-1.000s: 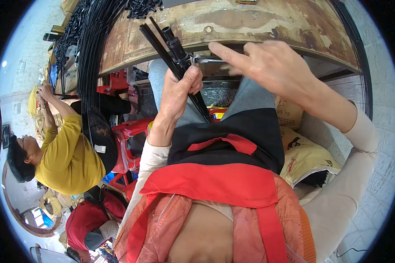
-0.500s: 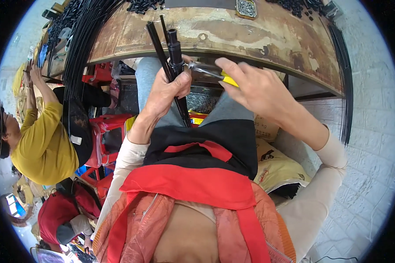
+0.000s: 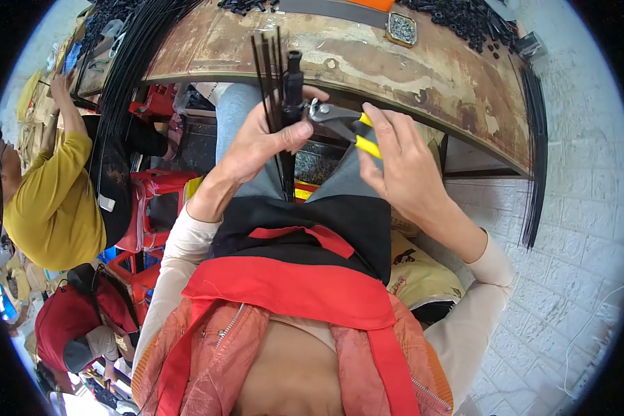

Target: Trimming the ends of black plastic rods and organizing them into bundles at a production workbench.

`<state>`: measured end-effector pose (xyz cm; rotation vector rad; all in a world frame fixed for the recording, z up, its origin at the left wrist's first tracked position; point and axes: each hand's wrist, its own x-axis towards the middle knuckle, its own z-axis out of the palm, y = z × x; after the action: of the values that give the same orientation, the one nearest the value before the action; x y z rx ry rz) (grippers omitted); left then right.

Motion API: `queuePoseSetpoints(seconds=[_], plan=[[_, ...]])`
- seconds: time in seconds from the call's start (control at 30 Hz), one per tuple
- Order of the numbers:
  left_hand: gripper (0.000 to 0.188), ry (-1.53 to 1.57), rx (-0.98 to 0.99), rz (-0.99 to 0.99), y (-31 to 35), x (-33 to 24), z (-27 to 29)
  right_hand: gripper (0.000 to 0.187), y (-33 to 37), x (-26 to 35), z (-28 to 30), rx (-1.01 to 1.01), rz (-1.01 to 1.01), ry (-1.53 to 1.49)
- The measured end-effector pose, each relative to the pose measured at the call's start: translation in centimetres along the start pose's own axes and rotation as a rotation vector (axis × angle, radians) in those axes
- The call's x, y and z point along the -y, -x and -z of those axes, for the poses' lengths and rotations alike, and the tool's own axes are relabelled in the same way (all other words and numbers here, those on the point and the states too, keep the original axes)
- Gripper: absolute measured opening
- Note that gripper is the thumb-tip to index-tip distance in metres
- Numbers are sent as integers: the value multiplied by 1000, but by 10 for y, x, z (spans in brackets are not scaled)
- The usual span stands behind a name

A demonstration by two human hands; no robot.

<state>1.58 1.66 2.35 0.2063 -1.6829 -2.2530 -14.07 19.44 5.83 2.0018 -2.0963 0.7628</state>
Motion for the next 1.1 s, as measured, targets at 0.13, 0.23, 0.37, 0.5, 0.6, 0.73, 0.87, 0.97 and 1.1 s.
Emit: queuePoseSetpoints(seconds=[0.13, 0.23, 0.37, 0.5, 0.6, 0.73, 0.87, 0.97, 1.1], plan=[[50, 143, 122, -71, -1, 5, 7, 54, 9, 2, 5, 175, -90, -52], [51, 106, 199, -118, 1, 8, 13, 51, 11, -7, 2, 122, -1, 21], [50, 260, 213, -97, 3, 5, 12, 50, 9, -12, 1, 125, 12, 5], [43, 207, 176, -105, 4, 4, 9, 49, 6, -11, 2, 140, 14, 9], [39, 278, 144, -68, 4, 6, 7, 49, 5, -12, 0, 130, 26, -5], [36, 266, 76, -67, 2, 6, -3, 47, 5, -20, -6, 106, 36, -78], [31, 257, -18, -83, -6, 17, -13, 45, 7, -38, -12, 138, 7, -111], [36, 234, -17, -95, -10, 20, -16, 44, 9, -42, -14, 113, 11, -150], [41, 262, 51, -114, -14, 24, -19, 39, 17, -41, -6, 189, -135, -160]])
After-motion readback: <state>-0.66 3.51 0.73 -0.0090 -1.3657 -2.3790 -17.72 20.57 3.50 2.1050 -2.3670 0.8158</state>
